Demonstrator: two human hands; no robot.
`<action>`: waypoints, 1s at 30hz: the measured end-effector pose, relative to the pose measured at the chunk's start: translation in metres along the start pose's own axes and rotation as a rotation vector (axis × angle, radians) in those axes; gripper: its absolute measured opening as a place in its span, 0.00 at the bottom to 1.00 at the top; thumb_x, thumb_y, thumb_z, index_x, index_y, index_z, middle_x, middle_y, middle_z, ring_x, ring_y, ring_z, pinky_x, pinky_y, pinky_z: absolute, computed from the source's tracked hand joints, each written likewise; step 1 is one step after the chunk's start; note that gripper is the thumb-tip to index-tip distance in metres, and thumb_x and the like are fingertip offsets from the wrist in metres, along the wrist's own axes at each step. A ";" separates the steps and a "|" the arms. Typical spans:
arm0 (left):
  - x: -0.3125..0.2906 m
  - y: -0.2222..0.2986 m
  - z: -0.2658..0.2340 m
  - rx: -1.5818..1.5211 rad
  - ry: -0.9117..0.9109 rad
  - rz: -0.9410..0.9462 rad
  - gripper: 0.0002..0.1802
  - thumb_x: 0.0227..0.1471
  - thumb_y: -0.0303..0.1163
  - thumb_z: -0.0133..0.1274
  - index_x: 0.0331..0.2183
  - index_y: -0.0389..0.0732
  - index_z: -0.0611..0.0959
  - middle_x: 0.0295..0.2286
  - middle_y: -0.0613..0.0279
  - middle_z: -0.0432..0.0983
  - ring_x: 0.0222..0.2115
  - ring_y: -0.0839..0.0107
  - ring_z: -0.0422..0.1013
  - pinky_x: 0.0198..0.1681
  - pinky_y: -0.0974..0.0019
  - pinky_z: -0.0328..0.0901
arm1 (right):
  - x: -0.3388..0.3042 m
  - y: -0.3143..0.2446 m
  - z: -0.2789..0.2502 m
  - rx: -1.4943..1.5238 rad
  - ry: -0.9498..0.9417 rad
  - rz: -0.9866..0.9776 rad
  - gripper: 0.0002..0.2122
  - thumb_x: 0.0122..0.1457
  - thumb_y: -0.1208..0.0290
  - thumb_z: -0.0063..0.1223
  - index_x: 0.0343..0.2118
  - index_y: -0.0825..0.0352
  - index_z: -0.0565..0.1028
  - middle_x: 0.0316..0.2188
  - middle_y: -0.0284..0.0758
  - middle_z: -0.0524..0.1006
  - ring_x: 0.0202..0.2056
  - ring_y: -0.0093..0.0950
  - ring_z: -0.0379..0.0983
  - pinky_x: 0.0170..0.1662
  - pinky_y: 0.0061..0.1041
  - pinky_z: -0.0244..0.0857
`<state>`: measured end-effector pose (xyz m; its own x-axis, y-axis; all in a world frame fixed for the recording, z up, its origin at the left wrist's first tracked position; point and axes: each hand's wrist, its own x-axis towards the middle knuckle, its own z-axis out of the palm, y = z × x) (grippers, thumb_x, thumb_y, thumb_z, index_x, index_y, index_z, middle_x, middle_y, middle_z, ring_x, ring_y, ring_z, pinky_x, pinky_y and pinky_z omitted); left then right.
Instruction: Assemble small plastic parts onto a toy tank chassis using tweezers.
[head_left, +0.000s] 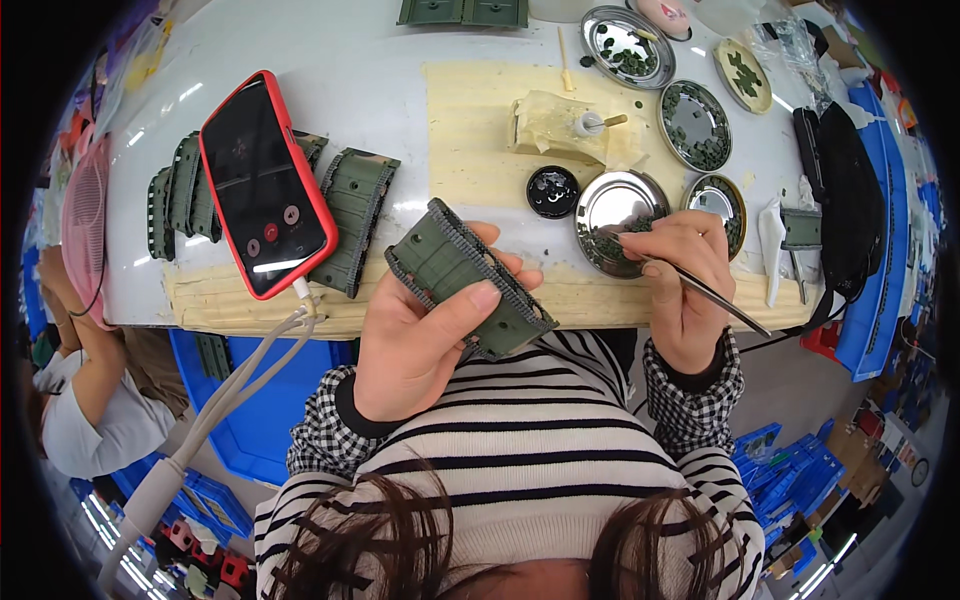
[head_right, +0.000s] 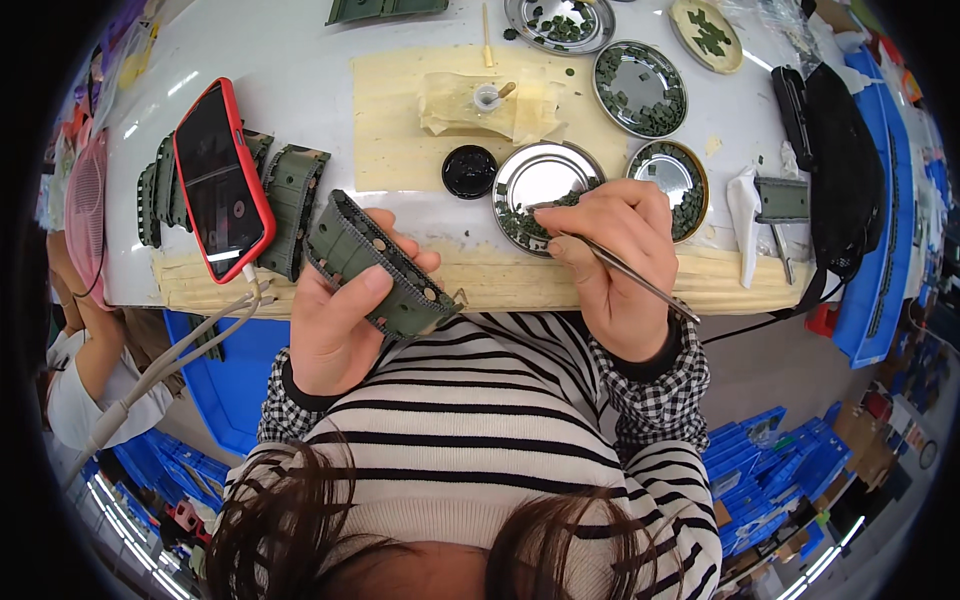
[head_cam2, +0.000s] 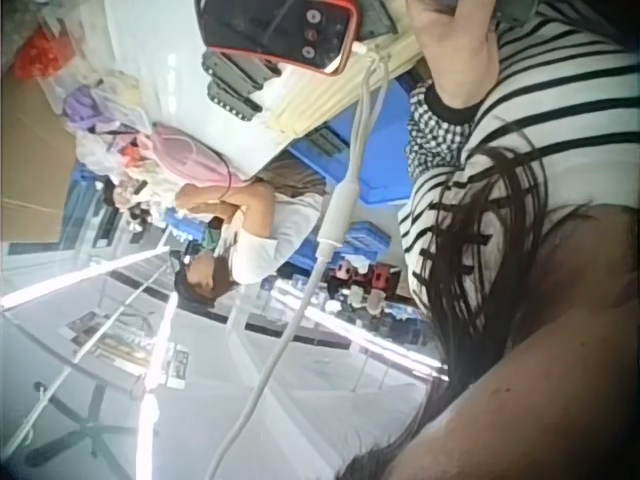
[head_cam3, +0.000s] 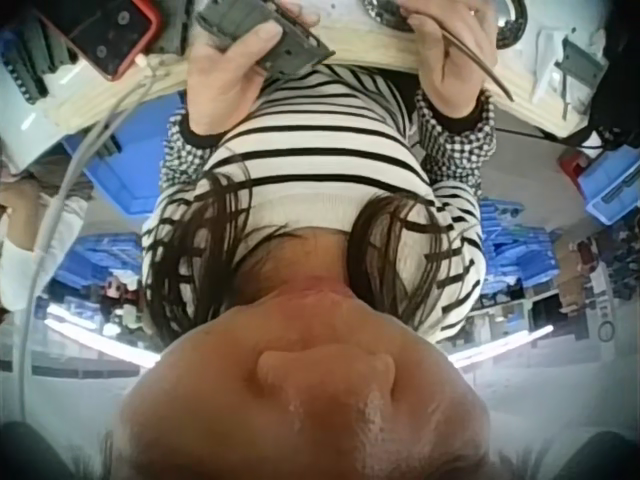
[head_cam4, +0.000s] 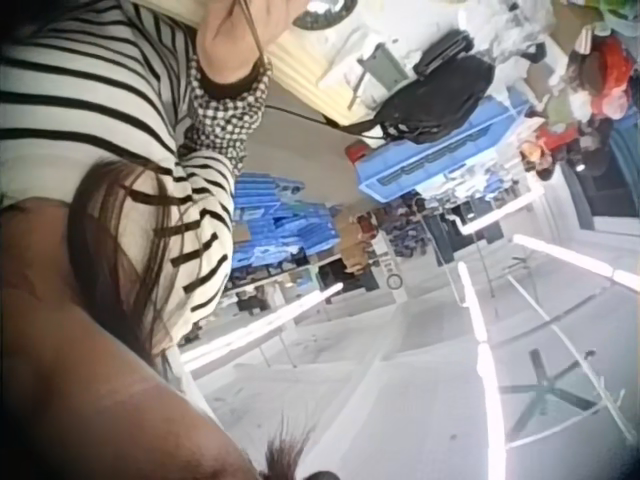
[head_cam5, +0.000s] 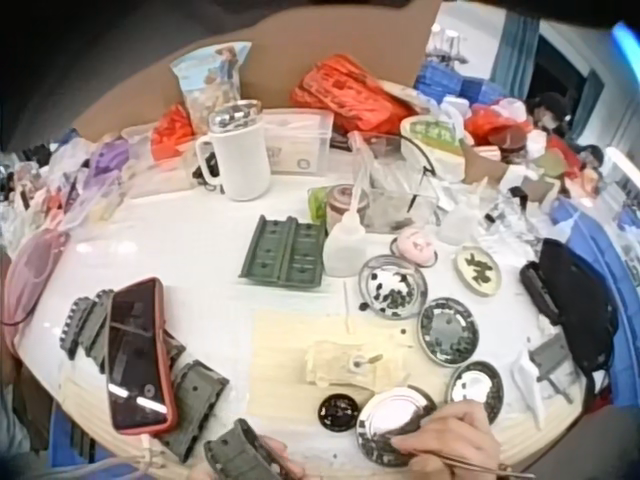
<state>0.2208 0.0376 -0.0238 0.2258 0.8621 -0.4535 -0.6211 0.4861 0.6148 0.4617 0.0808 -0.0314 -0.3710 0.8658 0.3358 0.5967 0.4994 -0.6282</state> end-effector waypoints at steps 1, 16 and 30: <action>0.000 0.001 0.001 0.015 -0.013 0.016 0.30 0.53 0.21 0.50 0.57 0.41 0.60 0.43 0.51 0.71 0.47 0.59 0.71 0.48 0.54 0.70 | 0.000 0.001 0.000 -0.004 -0.004 -0.003 0.10 0.60 0.70 0.47 0.33 0.69 0.78 0.26 0.34 0.77 0.37 0.33 0.65 0.43 0.29 0.60; 0.007 -0.002 0.003 0.297 -0.285 0.073 0.10 0.63 0.32 0.42 0.36 0.35 0.73 0.37 0.60 0.71 0.41 0.76 0.68 0.48 0.69 0.65 | 0.018 -0.036 -0.014 0.100 -0.039 -0.183 0.13 0.43 0.69 0.59 0.34 0.64 0.80 0.28 0.31 0.77 0.36 0.33 0.68 0.41 0.28 0.64; 0.015 -0.006 0.006 0.532 -0.270 0.227 0.12 0.64 0.33 0.38 0.31 0.37 0.71 0.28 0.69 0.66 0.31 0.82 0.61 0.39 0.76 0.58 | 0.027 -0.048 0.002 0.044 -0.035 -0.468 0.15 0.41 0.64 0.61 0.32 0.68 0.79 0.29 0.33 0.76 0.32 0.32 0.72 0.32 0.28 0.69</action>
<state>0.2326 0.0486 -0.0309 0.3571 0.9238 -0.1381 -0.2336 0.2315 0.9444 0.4219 0.0799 0.0066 -0.6172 0.5457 0.5668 0.3286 0.8334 -0.4444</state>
